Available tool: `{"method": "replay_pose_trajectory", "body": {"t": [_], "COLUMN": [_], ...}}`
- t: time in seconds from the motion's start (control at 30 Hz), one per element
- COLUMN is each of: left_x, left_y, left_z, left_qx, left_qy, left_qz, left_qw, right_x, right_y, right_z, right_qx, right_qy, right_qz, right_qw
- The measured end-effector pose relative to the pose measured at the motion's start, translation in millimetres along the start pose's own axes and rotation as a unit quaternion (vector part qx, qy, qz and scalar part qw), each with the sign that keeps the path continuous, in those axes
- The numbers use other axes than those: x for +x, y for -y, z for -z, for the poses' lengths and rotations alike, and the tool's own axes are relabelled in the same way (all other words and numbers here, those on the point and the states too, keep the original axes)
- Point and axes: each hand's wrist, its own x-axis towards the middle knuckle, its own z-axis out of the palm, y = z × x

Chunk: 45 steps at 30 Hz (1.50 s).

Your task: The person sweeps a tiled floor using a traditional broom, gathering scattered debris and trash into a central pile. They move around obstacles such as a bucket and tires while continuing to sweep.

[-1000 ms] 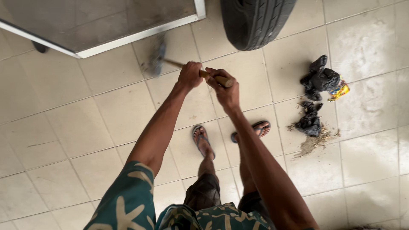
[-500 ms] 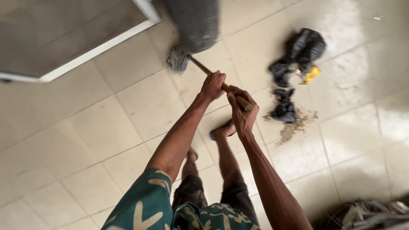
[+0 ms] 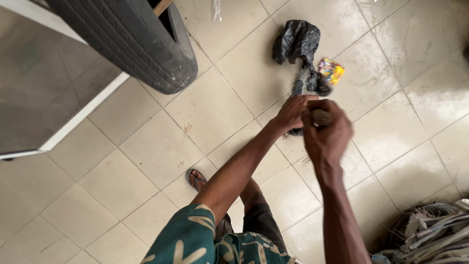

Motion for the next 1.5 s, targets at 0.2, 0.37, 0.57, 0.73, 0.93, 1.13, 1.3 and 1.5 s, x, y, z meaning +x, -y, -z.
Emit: {"method": "replay_pose_trajectory", "body": {"t": [0.2, 0.37, 0.57, 0.73, 0.93, 1.13, 1.3, 1.5], "left_x": [29, -2, -31, -11, 70, 125, 153, 188], "left_y": [-35, 11, 94, 74, 8, -44, -10, 108], "left_z": [48, 86, 36, -83, -121, -45, 40, 97], "left_qx": [0.037, 0.096, 0.075, -0.045, -0.061, -0.013, 0.060, 0.193], "left_qy": [0.156, 0.070, 0.072, 0.170, 0.374, 0.359, 0.365, 0.416], "left_qz": [0.335, 0.390, 0.347, 0.369, 0.319, 0.257, 0.167, 0.159], "left_qw": [0.929, 0.913, 0.932, 0.913, 0.869, 0.897, 0.914, 0.874], "right_x": [25, 55, 69, 54, 65, 75, 101, 147], "right_y": [20, 3, -55, -105, -111, -61, -17, 8], "right_z": [49, -11, -62, -17, 46, 105, 91, -19], "right_qx": [0.104, 0.211, 0.220, 0.149, 0.026, 0.097, 0.154, 0.440], "right_qy": [0.056, 0.185, 0.148, 0.006, -0.087, -0.079, -0.071, -0.086], "right_qz": [-0.053, -0.096, -0.132, -0.074, -0.062, -0.041, -0.050, -0.099], "right_qw": [0.992, 0.955, 0.955, 0.986, 0.994, 0.991, 0.984, 0.888]}}
